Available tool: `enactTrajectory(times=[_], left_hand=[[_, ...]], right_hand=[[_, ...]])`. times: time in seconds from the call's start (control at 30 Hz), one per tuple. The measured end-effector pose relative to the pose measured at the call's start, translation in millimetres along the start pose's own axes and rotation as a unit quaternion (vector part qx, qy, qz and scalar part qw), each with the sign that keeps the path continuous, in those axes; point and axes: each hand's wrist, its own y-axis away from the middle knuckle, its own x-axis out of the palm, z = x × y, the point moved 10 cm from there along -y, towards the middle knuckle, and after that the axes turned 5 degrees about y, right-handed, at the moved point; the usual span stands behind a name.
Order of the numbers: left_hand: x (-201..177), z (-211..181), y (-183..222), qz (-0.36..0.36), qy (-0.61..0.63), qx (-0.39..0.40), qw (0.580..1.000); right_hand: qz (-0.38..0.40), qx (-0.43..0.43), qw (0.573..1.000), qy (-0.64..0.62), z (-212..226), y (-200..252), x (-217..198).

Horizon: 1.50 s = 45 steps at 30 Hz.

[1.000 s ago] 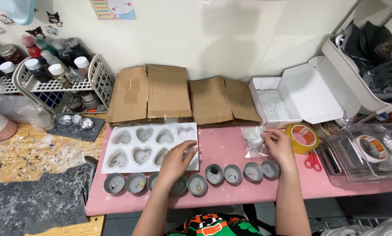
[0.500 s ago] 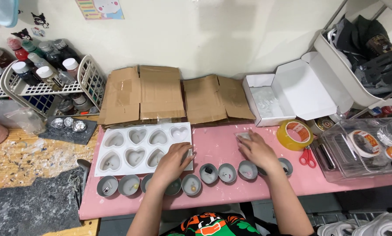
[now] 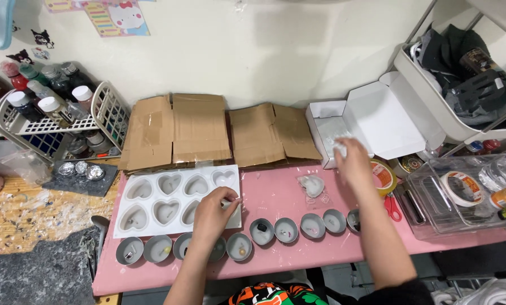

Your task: The person arranges small metal candle cups on the workbench, then takes heart-shaped candle pieces and wraps each one in clear plastic film by hand, pressing the film around the shapes and setting the wrapped pieces on the table next to a heart-shaped mold tray.

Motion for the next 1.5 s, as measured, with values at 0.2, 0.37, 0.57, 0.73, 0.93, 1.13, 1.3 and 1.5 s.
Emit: enactTrajectory(times=[0.2, 0.37, 0.57, 0.73, 0.93, 1.13, 1.3, 1.5], left_hand=[[7, -20, 2, 0.002, -0.004, 0.025, 1.000], [19, -24, 4, 0.019, -0.022, 0.070, 0.997], [34, -27, 2, 0.068, -0.029, 0.092, 0.993], [39, -30, 0, 0.120, -0.028, 0.039, 0.992], [34, -32, -3, 0.129, -0.050, 0.045, 0.989], [26, -31, -3, 0.113, -0.029, 0.056, 0.992], [27, -25, -2, 0.121, -0.005, 0.033, 0.992], [20, -29, -3, 0.116, 0.019, 0.038, 0.992]], right_hand=[[0.183, 0.035, 0.944, 0.273, -80, -92, 96], [0.162, 0.043, 0.939, 0.301, -107, -112, 124], [0.149, -0.021, 0.932, 0.330, -70, -101, 112], [0.101, -0.081, 0.918, 0.374, -76, -113, 132], [0.094, -0.117, 0.919, 0.365, -64, -116, 127], [-0.048, -0.020, 0.997, 0.058, -89, -125, 78], [-0.110, -0.016, 0.984, -0.141, -98, -117, 55], [-0.127, 0.047, 0.894, -0.428, -104, -104, 37]])
